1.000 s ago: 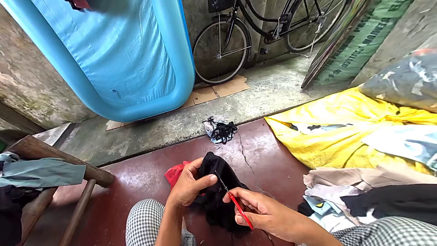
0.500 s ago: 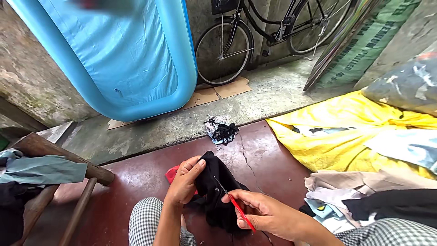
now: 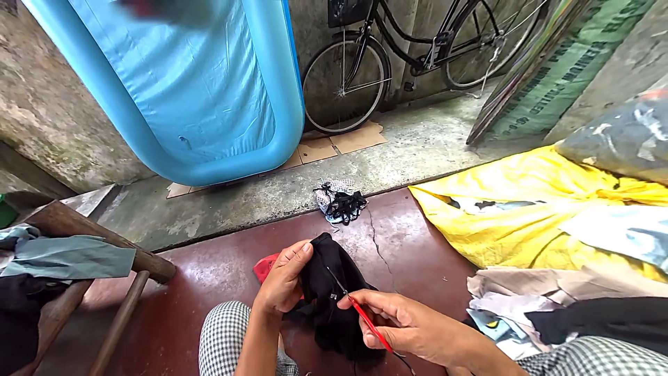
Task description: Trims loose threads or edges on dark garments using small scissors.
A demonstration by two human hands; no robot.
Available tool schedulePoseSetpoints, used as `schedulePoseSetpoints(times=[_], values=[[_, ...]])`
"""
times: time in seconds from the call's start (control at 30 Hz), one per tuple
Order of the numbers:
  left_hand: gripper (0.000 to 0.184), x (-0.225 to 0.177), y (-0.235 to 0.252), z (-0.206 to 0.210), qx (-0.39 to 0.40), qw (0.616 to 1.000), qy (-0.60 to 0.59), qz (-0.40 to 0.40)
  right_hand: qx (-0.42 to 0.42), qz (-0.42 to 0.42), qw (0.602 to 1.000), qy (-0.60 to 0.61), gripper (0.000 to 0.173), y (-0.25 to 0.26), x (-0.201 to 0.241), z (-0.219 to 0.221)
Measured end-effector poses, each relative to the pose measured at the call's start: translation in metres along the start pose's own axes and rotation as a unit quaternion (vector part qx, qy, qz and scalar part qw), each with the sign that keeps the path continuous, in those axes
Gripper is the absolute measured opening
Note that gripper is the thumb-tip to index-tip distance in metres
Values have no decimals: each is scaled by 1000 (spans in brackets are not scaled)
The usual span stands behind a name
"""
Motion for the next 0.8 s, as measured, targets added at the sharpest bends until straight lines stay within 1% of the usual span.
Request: schedulePoseSetpoints(times=[0.1,0.2,0.27,0.4,0.5,0.57,0.63,0.7,0.8], values=[[36,1,0,1,3,1000,-13,-3,-4,-8,1000,-6,48,1,-1,-1],[35,1,0,1,2,1000,-17,-1,-20,0,1000,7,41,1,0,0],[35,0,0,0,3,1000,-18,-1,-16,5,1000,23,39,1,2,1],[36,2,-2,0,22,999,-18,-16,7,-5,1000,21,42,3,1,1],[36,3,-2,2,34,999,-13,-21,0,-6,1000,28,41,4,2,1],[37,3,-2,1,31,999,-17,-17,-5,5,998,56,38,5,4,2],[37,3,-2,1,34,999,-22,-15,3,11,996,91,37,5,5,4],[37,4,-2,1,39,999,-31,-17,26,6,993,114,40,6,4,5],[36,7,-2,1,50,998,-34,-21,52,2,993,104,43,6,4,5]])
Point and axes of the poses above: each hand's wrist, its own y-axis towards the middle knuckle, its own z-axis out of the palm, x = y × z, the point moved 2 cm from there along y, towards the middle knuckle, and after that the axes turned 6 degrees about -y, right-handed, at the moved point
